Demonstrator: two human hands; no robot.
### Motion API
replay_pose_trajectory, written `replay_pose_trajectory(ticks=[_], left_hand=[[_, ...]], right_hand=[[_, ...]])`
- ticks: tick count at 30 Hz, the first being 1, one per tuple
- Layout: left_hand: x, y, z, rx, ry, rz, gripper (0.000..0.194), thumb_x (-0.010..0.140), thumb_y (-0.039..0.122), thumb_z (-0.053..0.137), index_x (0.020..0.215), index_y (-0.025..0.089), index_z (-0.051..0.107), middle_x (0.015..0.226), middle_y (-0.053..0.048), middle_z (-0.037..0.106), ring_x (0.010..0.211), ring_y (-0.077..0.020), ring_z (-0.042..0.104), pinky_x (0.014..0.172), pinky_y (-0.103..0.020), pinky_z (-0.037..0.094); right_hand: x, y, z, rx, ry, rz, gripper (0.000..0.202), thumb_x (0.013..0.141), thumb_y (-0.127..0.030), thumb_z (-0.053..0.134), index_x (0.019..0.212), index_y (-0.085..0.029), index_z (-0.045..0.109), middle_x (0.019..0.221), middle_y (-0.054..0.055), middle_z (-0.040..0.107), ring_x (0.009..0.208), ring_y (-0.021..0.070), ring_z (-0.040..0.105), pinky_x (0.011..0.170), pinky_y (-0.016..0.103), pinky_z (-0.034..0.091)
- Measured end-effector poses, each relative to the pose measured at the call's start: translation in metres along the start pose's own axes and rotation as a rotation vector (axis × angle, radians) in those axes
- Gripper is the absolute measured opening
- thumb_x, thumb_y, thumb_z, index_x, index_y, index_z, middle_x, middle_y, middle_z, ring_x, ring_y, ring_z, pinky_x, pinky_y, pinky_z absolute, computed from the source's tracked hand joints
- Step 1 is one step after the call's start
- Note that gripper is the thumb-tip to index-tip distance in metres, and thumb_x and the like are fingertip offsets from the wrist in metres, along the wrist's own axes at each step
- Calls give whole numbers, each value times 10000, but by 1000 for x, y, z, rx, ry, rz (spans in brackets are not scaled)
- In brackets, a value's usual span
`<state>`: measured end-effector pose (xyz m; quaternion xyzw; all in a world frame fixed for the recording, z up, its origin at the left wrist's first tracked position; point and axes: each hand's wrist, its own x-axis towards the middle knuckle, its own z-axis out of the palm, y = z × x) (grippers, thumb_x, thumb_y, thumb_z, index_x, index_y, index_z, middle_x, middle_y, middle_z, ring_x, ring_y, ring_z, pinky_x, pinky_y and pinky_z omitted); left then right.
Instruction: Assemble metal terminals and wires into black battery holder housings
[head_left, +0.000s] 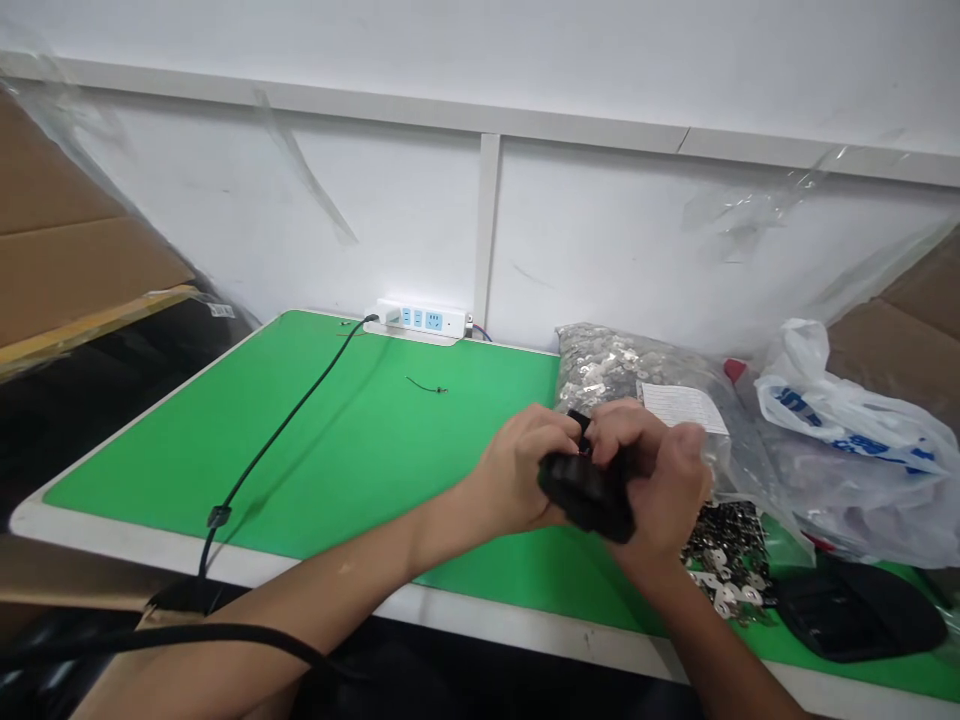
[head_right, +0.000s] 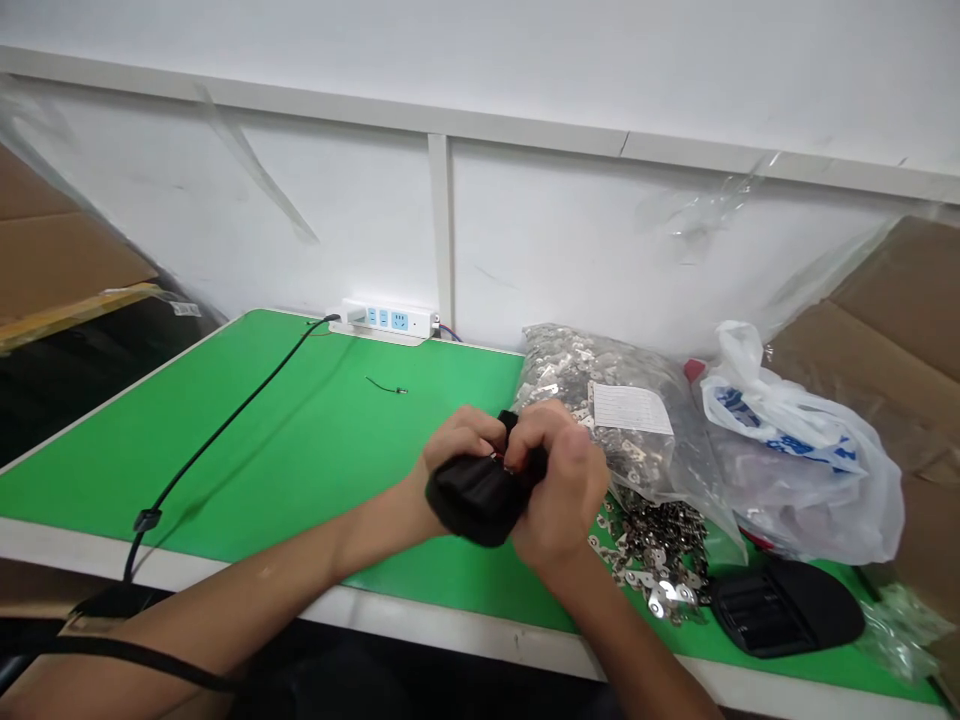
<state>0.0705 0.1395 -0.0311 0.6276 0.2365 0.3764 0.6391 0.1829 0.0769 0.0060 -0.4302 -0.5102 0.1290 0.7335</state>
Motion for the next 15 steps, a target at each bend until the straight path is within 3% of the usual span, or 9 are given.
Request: replay_pose_trajectory(ticks=[3,6,10,15], left_hand=[[-1,11,-6,397,-6,203,464,736,541,908,969,230,654,947,-61,657,991,-281,660,983,-390,502],[6,14,-11,586,-68,265,585,799,719,802,1051,210,664,899,-56,659,943,-294,697,870,-365,534],[14,14,-16,758,-144,374,679,769,801,771,1059,198,656,850,-26,673,811,-240,696,760,-329,540],[14,15,-17,919,-107,591,610,782,749,783,986,191,642,802,7,690,654,-154,649,610,-259,466]], right_hand=[[9,12,-3,96,-26,234,688,1074,-672,301,570,-249,502,538,6,457,511,171,446,518,352,360],[14,23,-5,103,-31,377,701,1036,-752,335,575,-246,489,525,-12,447,493,152,423,491,328,325],[13,26,-5,150,-22,406,715,1009,-780,378,564,-241,524,545,-7,483,541,153,446,533,330,323],[12,22,-6,221,-105,326,686,1019,-742,413,567,-244,548,560,-3,495,559,165,453,564,347,327]])
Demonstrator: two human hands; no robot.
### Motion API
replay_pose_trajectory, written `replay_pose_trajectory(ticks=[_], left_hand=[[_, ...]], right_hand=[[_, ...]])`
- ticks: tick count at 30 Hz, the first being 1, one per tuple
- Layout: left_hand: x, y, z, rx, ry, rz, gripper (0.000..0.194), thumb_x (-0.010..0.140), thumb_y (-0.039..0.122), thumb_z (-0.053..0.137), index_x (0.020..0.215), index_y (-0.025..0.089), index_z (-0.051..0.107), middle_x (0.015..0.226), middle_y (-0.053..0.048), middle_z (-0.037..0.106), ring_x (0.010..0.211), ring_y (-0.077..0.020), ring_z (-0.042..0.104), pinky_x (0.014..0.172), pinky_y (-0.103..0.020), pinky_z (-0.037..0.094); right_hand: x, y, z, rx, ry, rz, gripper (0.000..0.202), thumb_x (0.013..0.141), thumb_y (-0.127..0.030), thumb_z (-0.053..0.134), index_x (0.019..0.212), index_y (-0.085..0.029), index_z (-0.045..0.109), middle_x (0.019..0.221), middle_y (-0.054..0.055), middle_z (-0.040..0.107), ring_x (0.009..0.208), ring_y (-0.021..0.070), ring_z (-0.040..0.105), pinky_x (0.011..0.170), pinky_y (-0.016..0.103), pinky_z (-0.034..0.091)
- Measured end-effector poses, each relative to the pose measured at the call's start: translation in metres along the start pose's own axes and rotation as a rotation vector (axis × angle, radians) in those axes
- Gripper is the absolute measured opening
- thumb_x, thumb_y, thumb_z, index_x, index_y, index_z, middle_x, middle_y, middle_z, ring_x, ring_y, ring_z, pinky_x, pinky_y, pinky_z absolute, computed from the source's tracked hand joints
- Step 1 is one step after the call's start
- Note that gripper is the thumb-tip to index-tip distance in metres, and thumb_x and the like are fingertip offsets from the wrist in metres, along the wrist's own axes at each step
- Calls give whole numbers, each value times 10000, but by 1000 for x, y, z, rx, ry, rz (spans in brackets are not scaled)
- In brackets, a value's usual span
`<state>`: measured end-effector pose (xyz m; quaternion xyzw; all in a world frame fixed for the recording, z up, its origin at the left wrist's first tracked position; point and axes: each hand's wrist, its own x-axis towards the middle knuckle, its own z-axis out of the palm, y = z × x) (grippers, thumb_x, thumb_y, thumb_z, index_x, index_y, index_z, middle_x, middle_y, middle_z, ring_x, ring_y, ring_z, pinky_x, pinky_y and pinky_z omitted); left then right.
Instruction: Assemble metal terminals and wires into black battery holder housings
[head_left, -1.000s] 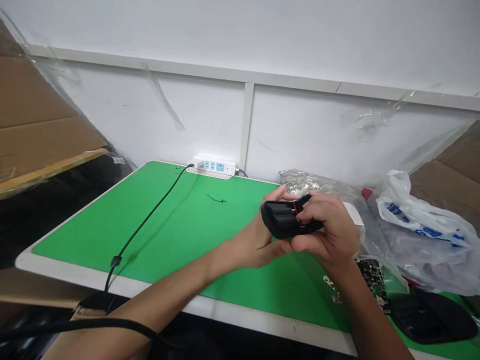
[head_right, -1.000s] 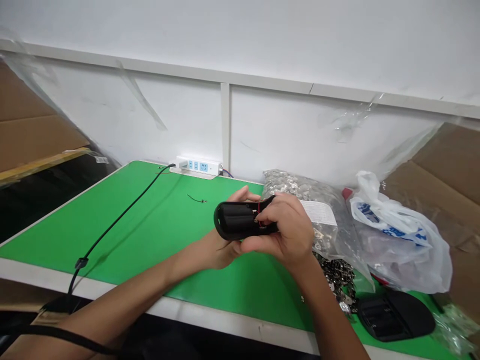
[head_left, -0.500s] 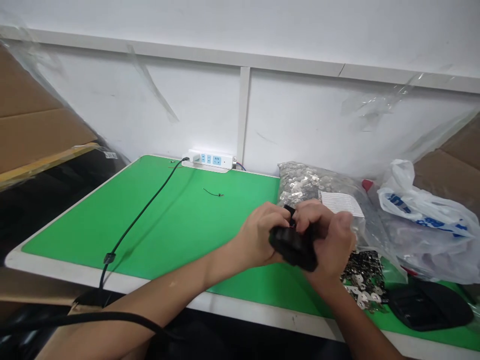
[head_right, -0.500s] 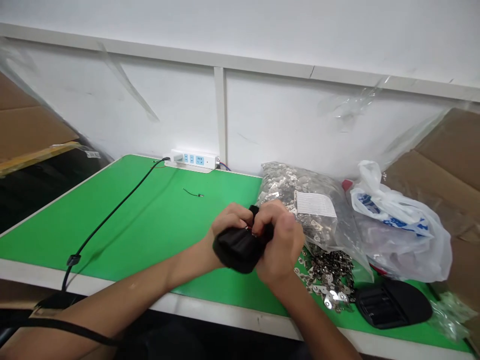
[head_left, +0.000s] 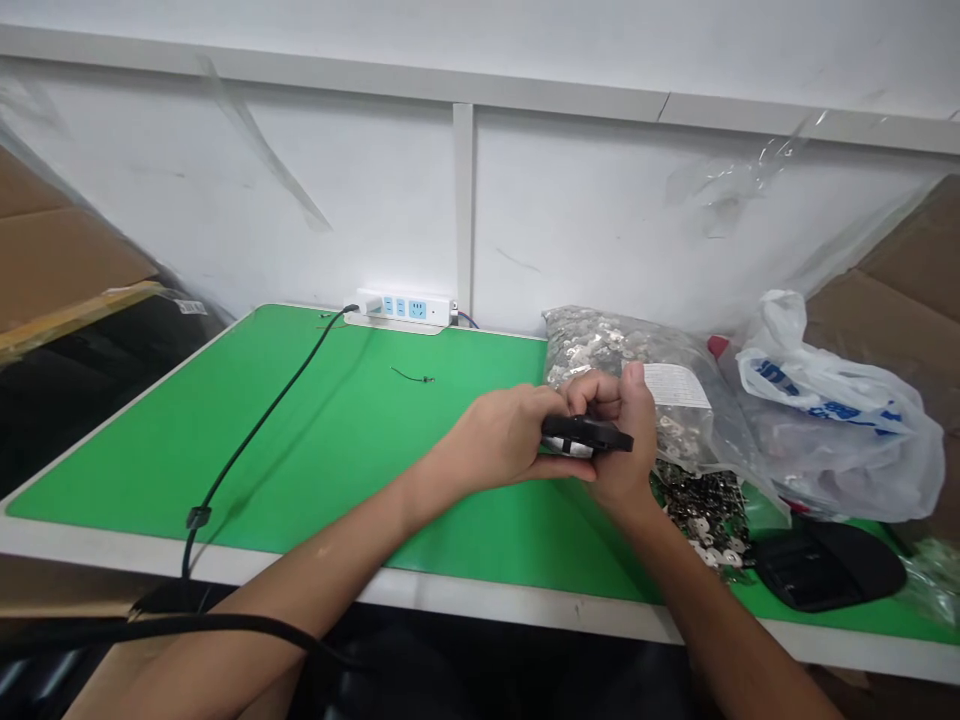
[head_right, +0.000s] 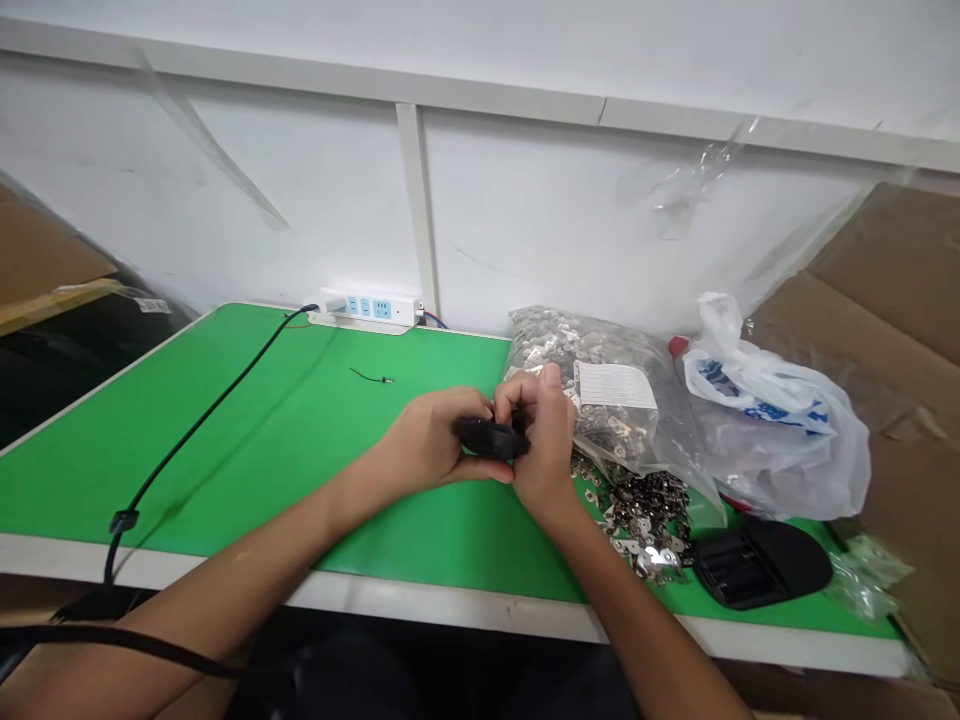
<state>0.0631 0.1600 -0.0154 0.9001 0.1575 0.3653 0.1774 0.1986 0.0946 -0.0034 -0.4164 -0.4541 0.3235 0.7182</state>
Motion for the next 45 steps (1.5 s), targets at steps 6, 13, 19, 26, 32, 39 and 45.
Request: replay_pose_trajectory(ticks=[6,13,19,26,32,39,45], left_hand=[[0,0,2,134,171,263,565,863,733,695,957,182,610,731,20,683,589,-138,635,556,-256,428],[0,-1,3,172,186,290,569,854,734,703,948,180,614,710,26,676,568,-133,625,538,-254,419],[-2,-4,4,170,122,218,604,829,762,716,1003,187,654,701,28,666,562,-136,609,548,-259,414],[-1,-8,3,257,317,447,189,1082,370,546,988,206,549,791,-19,712,596,-144,603,574,-274,423],[-1,-2,4,262,431,493,108,1074,177,436,997,218,500,807,-23,708,628,-145,585,580,-269,440],[-1,-1,-2,297,401,603,113,1035,138,435,996,222,499,774,-38,702,626,-173,543,554,-295,429],[0,9,-13,318,359,649,166,1023,125,450,897,221,498,723,-12,670,552,-161,488,504,-318,369]], right_hand=[[2,0,-3,33,-95,-25,684,1029,-720,396,557,-245,537,563,-2,470,557,166,432,573,351,326],[4,1,-5,4,-142,-39,685,1035,-724,361,562,-250,503,553,-8,440,534,161,386,549,355,288],[3,1,-4,-24,-146,-49,671,1059,-675,352,565,-245,498,563,-11,452,526,153,383,560,351,321],[-1,0,-2,-162,11,-373,687,1097,-614,279,584,-256,563,597,33,533,754,231,563,765,408,447],[-6,-1,0,-234,7,-696,565,1098,-547,313,738,-253,635,634,21,587,753,236,595,808,453,466],[-12,-2,5,-171,9,-675,519,1088,-452,343,692,-252,613,613,12,573,670,218,589,806,469,481],[-17,-10,6,-134,21,-630,535,1083,-452,353,653,-270,613,589,17,577,667,234,584,835,493,475]])
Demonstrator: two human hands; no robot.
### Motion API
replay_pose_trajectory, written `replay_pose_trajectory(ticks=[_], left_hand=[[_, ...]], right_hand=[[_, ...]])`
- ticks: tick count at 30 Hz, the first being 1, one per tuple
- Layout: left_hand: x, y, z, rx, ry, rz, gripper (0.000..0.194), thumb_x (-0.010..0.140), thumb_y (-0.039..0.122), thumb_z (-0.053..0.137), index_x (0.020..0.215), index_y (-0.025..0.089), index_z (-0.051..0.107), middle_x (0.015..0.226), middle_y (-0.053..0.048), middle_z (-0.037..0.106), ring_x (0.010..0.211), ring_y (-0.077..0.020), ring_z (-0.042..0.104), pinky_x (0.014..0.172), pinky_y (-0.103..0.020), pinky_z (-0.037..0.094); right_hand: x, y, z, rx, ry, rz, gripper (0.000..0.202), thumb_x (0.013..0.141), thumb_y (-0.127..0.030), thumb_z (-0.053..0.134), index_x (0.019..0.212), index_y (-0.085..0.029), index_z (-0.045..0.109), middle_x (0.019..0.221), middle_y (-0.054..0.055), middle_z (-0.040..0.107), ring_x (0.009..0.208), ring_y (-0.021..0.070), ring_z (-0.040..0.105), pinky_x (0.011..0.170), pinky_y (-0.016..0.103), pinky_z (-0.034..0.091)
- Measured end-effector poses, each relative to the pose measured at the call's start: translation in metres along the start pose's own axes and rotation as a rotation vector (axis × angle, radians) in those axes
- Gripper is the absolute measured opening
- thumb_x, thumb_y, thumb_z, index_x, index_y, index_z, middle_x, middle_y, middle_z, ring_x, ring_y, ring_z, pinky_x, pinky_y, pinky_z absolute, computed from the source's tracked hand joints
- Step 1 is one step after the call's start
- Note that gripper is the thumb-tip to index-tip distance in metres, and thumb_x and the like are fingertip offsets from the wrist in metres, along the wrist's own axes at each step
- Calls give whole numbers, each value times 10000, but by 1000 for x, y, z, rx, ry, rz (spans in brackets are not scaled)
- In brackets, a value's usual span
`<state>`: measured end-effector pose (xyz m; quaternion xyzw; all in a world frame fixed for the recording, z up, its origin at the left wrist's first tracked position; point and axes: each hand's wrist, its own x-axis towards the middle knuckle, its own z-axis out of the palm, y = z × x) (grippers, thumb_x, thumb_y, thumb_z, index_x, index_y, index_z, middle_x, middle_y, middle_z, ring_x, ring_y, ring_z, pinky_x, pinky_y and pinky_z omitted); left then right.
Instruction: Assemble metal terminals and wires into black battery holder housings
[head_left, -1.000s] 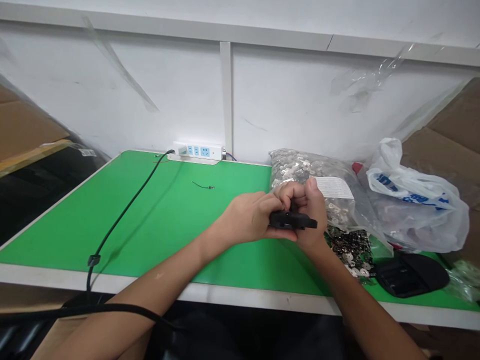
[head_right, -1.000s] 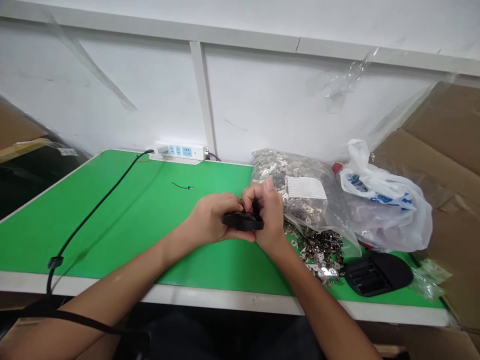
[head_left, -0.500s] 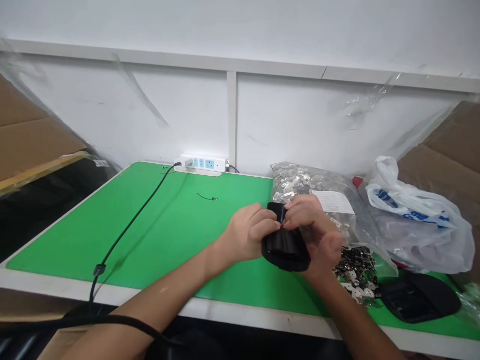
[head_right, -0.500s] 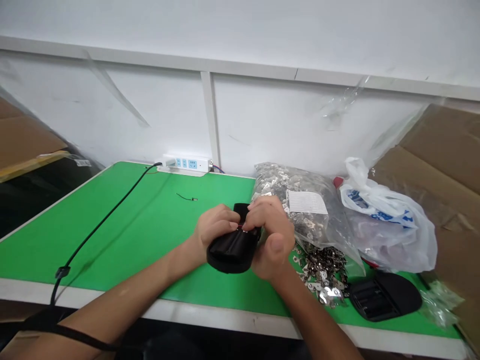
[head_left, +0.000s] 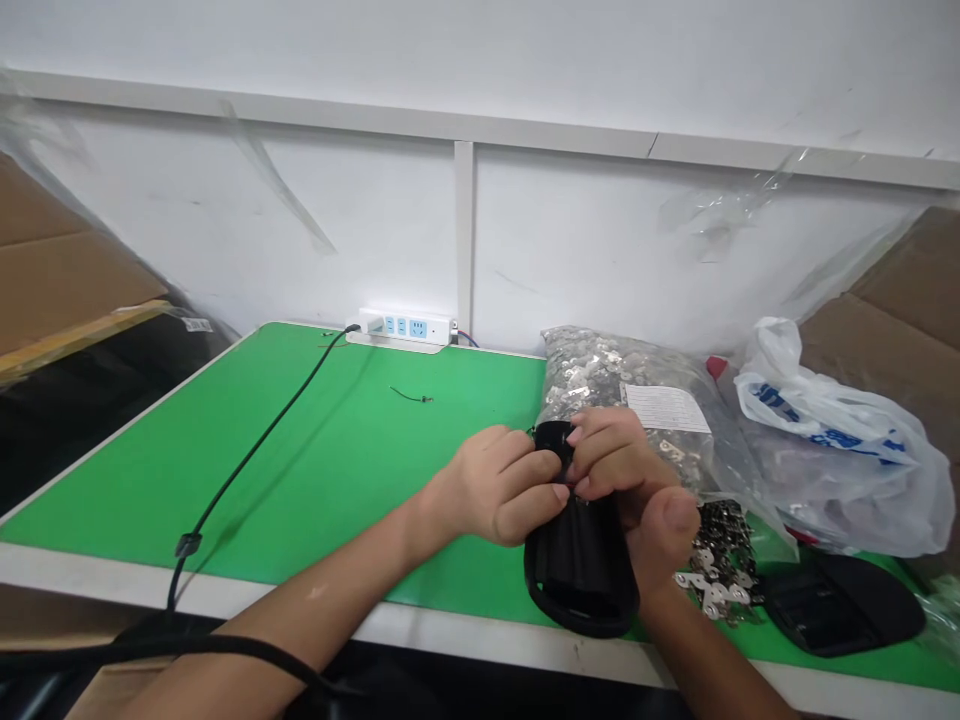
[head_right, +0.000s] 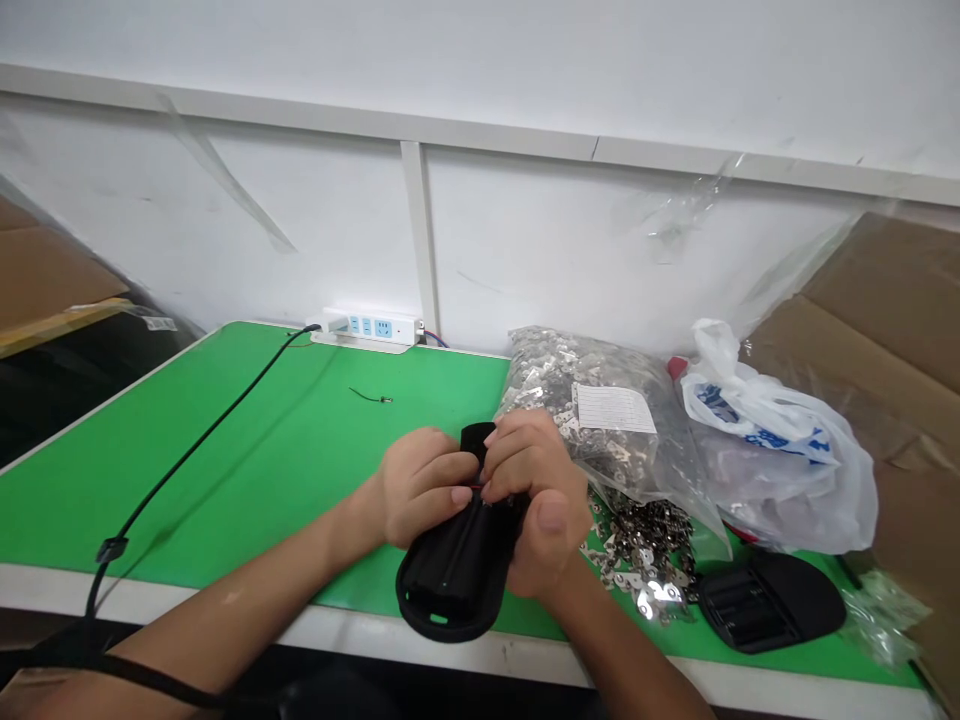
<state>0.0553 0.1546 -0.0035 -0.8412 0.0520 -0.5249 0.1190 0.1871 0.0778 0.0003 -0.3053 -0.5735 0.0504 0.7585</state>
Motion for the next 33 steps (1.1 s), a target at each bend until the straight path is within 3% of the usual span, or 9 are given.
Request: replay_pose_trajectory(ticks=[10,18,22,25,29,33], left_hand=[[1,4,-2,3,-11,0,224,996,132,535,792,220,506,693,4,641,539,-140,458,507,-311,345],[2,7,-3,1,-4,-9,272,963,106,550,731,220,464,654,11,594,516,-137,392,500,-317,300],[-3,5,2,0,-28,-21,227,1000,115,504,797,216,501,701,3,652,532,-141,455,522,-310,322],[-8,1,9,-77,-105,-147,204,1043,297,582,863,208,545,704,1,666,561,-143,553,534,-294,360],[-12,-8,14,-223,-227,-369,454,929,631,731,949,199,595,717,5,688,631,-160,668,589,-261,447],[-12,-12,12,-224,-148,-265,449,971,631,674,1027,193,590,773,-22,726,645,-159,687,618,-257,483]], right_hand=[[6,-9,-7,-16,-73,23,579,1099,-467,356,648,-257,654,618,24,614,722,227,595,928,486,489],[1,-11,-3,-12,-50,118,564,1087,-435,372,601,-273,607,562,11,563,633,225,557,872,490,473],[-1,-6,4,54,46,160,552,1080,-396,391,578,-265,580,557,14,530,666,220,530,884,463,465],[-1,2,9,105,147,310,585,1094,-436,388,562,-253,549,568,12,499,691,206,520,853,422,460],[-1,9,11,108,191,407,614,1105,-514,372,586,-246,561,607,4,502,681,190,514,813,395,459],[-1,8,12,122,205,342,606,1108,-510,367,605,-244,574,624,6,509,700,188,524,815,389,455]])
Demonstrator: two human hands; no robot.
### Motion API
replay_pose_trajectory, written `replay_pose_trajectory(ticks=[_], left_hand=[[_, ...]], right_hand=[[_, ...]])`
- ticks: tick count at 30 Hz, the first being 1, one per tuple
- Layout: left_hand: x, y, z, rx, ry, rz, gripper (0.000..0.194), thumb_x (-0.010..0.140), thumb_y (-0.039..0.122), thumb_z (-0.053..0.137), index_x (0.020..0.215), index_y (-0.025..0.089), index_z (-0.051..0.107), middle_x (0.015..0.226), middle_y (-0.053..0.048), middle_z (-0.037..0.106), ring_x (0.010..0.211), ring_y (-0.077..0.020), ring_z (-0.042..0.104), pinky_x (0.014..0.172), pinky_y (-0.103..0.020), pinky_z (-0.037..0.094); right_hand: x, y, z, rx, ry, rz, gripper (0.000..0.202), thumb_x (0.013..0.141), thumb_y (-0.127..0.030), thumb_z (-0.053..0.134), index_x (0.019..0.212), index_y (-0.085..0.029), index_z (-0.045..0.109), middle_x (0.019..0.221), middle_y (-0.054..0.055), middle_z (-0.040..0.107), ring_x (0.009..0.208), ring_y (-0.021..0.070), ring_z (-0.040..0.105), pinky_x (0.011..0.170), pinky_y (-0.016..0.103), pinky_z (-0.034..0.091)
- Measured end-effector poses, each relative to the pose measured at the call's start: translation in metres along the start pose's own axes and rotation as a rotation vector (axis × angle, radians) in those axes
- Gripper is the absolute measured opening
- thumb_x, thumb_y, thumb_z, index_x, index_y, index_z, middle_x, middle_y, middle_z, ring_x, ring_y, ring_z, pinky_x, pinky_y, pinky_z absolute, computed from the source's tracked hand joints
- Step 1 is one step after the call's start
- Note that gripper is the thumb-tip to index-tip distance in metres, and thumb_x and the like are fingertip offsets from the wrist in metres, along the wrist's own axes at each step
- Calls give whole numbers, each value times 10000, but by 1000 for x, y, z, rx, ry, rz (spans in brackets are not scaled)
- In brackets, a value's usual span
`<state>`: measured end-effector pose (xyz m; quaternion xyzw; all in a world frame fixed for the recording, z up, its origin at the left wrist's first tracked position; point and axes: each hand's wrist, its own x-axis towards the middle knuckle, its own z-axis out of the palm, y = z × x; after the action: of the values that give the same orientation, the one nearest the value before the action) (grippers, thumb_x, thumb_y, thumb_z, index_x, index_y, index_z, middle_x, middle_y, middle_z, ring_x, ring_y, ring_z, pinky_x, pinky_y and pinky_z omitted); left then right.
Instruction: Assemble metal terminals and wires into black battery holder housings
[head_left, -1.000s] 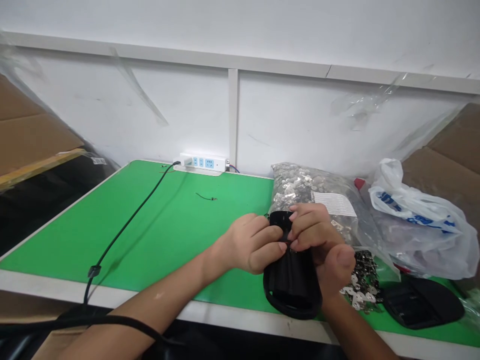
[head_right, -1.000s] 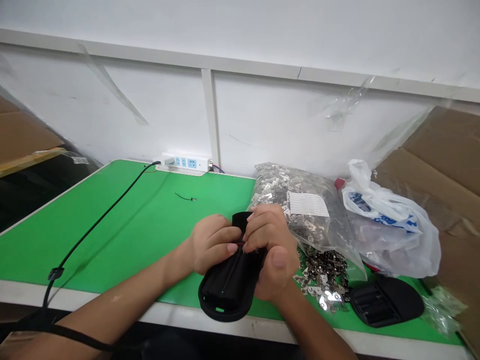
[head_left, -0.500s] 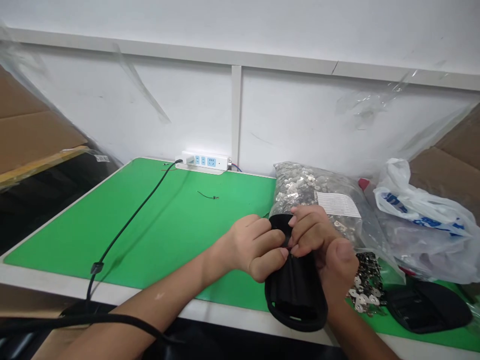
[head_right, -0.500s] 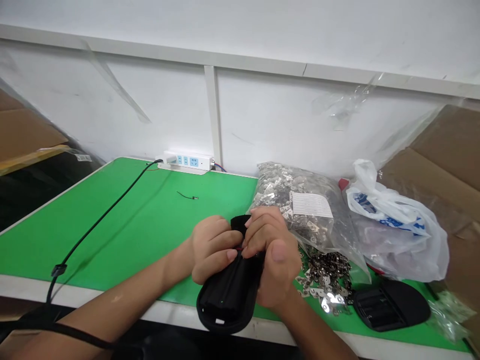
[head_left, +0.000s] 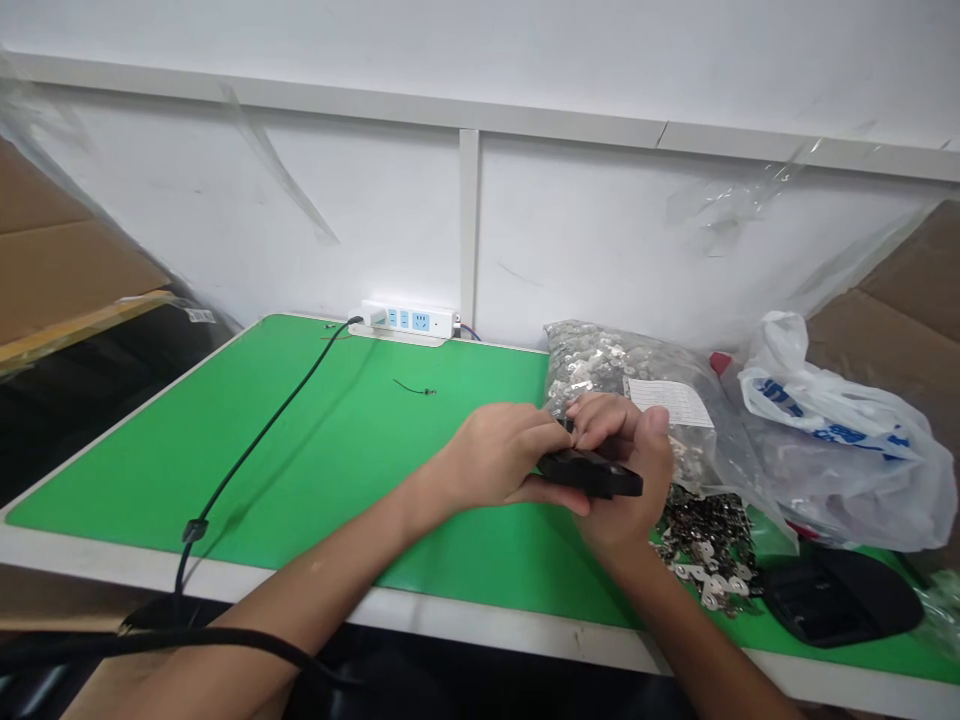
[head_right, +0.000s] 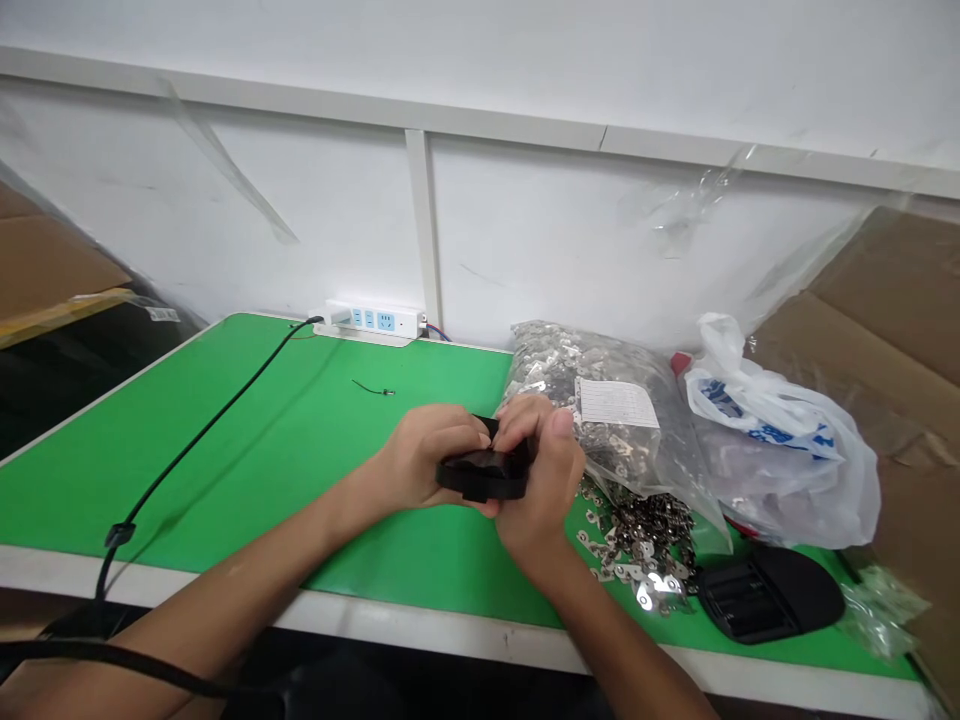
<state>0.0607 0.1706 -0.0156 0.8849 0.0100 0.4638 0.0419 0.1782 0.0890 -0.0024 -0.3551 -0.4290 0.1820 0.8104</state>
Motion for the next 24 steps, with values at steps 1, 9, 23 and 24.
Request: replay_pose_trajectory(ticks=[1,9,23,24], left_hand=[[0,0,-1,17,29,36,442,991,627,645,1042,192,583,776,-25,726,635,-157,680,614,-258,483],[-3,-1,3,-8,8,-14,559,902,671,731,1166,205,571,777,6,711,627,-157,675,615,-257,471],[2,1,0,-47,37,16,459,975,626,663,1083,187,586,804,-31,747,665,-163,726,609,-246,504],[2,1,0,-49,24,5,467,969,638,663,1063,185,595,802,-34,749,671,-164,731,615,-247,511]], right_hand=[[0,-1,0,7,-7,-14,606,1109,-506,361,604,-245,573,622,6,505,700,189,520,818,391,454],[2,2,-2,-19,-29,58,627,1105,-526,334,591,-246,559,612,4,517,688,190,533,862,402,471],[1,1,-1,-7,4,63,602,1105,-500,392,607,-242,612,626,8,554,711,188,566,833,384,489],[1,1,-1,-9,10,62,606,1106,-501,394,602,-242,609,619,8,552,705,188,564,827,384,489]])
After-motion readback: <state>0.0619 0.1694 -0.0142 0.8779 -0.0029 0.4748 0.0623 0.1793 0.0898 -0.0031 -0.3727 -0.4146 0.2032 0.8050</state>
